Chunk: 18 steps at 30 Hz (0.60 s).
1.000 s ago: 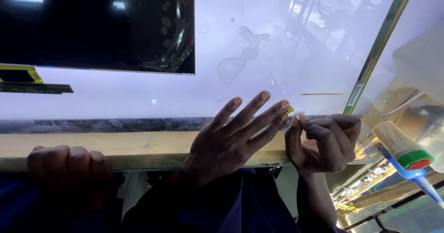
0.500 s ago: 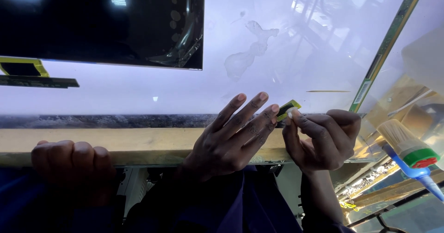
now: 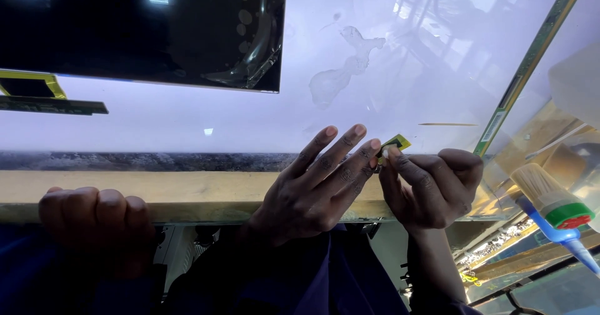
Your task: Inspecting and repairing television screen components, specifically the chip-on-film (COF) connectors using a heat gun.
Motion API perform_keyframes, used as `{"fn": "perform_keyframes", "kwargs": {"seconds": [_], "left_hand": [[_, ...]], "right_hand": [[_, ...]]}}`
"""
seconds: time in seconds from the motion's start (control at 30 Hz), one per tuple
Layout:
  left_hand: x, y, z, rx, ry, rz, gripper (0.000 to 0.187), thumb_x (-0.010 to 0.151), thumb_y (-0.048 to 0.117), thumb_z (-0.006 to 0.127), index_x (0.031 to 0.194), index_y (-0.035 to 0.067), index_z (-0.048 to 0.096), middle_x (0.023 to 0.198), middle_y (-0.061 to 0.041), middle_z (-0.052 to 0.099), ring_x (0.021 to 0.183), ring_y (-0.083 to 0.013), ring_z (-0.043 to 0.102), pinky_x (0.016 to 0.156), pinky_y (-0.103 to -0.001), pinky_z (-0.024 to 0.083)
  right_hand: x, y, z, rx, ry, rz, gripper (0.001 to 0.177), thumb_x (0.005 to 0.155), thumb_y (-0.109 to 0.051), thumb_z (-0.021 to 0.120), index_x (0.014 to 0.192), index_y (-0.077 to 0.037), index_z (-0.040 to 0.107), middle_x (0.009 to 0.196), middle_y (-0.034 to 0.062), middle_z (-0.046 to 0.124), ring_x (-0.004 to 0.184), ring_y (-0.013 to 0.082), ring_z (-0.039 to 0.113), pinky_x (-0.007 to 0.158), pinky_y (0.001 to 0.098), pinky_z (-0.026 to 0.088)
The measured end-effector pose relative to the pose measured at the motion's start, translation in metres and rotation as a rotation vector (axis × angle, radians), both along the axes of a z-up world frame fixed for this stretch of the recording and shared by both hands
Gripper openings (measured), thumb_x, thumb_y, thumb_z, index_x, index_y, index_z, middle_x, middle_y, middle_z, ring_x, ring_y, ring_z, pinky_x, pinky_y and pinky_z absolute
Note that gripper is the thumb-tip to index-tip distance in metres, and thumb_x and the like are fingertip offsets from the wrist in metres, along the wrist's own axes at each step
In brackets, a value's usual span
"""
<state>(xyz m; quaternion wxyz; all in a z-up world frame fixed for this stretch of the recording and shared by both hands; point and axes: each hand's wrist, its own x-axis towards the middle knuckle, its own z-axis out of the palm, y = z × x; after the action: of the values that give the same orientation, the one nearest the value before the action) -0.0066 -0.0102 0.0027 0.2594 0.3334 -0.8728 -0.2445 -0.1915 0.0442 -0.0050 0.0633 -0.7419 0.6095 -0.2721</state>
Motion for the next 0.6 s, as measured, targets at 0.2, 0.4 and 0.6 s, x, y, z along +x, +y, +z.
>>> {"fn": "perform_keyframes", "kwargs": {"seconds": [0.2, 0.4, 0.6], "left_hand": [[0.0011, 0.0003, -0.0001, 0.011, 0.017, 0.007, 0.019, 0.105, 0.008, 0.059, 0.112, -0.001, 0.075, 0.124, -0.011, 0.067, 0.122, -0.0286, 0.059, 0.110, -0.041, 0.043], [0.0014, 0.0008, -0.0006, 0.010, 0.015, 0.007, 0.019, 0.105, 0.008, 0.059, 0.112, 0.000, 0.075, 0.124, -0.010, 0.067, 0.123, -0.0283, 0.058, 0.111, -0.041, 0.042], [0.0013, 0.0013, -0.0015, 0.017, 0.030, 0.007, 0.014, 0.103, 0.007, 0.066, 0.110, -0.002, 0.075, 0.124, -0.012, 0.068, 0.122, -0.0292, 0.059, 0.111, -0.042, 0.043]], "right_hand": [[-0.0002, 0.0019, 0.0009, -0.008, -0.008, 0.012, 0.006, 0.088, -0.004, 0.075, 0.085, -0.006, 0.070, 0.068, 0.0045, 0.065, 0.064, 0.0229, 0.044, 0.069, 0.0326, 0.033], [0.0002, 0.0015, -0.0006, 0.000, 0.016, -0.041, 0.010, 0.089, -0.003, 0.076, 0.081, -0.007, 0.070, 0.067, 0.0039, 0.062, 0.066, 0.0255, 0.036, 0.068, 0.0345, 0.030], [-0.0024, 0.0080, -0.0014, -0.066, -0.048, -0.194, 0.010, 0.088, 0.002, 0.074, 0.086, -0.005, 0.068, 0.068, 0.0074, 0.063, 0.068, 0.0261, 0.044, 0.074, 0.0374, 0.032]]}}
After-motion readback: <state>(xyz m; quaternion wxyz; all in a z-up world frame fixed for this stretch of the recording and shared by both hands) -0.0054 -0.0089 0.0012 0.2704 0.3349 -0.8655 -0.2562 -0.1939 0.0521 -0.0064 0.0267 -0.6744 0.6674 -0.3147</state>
